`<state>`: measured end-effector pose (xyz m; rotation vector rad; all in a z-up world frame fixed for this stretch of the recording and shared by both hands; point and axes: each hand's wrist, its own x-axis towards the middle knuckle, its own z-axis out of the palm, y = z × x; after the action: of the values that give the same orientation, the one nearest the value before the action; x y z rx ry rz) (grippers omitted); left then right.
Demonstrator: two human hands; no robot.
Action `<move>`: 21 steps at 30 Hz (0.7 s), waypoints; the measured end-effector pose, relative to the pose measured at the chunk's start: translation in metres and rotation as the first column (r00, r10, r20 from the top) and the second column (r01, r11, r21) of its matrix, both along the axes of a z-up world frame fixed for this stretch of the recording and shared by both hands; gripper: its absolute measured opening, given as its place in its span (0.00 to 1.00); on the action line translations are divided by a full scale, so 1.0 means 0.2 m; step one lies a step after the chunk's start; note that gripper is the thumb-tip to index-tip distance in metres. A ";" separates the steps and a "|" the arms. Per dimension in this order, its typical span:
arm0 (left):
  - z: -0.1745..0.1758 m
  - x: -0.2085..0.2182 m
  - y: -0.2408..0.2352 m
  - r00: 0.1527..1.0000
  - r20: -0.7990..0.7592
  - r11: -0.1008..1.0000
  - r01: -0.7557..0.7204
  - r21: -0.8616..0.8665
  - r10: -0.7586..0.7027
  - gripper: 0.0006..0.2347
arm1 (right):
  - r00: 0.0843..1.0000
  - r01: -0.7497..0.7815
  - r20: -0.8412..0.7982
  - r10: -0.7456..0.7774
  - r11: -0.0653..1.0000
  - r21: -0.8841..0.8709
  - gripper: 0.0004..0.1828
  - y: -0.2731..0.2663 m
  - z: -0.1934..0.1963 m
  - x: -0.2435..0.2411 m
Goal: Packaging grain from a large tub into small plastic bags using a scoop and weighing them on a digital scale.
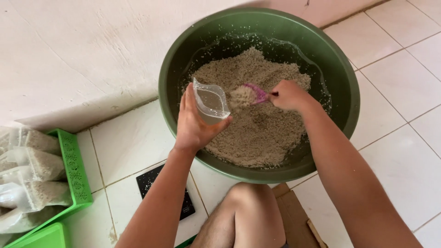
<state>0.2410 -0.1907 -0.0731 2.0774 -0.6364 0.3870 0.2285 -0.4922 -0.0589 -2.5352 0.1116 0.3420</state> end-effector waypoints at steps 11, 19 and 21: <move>0.02 -0.01 -0.03 0.991 -0.132 1.000 -0.017 0.017 0.019 0.56 | 0.977 0.079 0.197 -0.076 0.997 -0.008 0.13 0.05 0.14 -0.13; -0.02 -0.01 -0.04 0.986 -0.153 0.997 -0.055 0.054 0.062 0.57 | 0.922 0.069 0.385 -0.034 0.995 -0.076 0.11 0.41 0.73 -0.40; -0.01 -0.01 -0.04 0.967 -0.253 0.998 -0.024 0.053 0.037 0.59 | 0.943 0.047 0.333 -0.011 0.994 -0.100 0.14 0.46 0.73 -0.41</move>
<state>0.2396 -0.1991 -0.0758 2.1409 -0.4650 0.1186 0.1465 -0.4002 0.0878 -2.6539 0.0375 -0.1103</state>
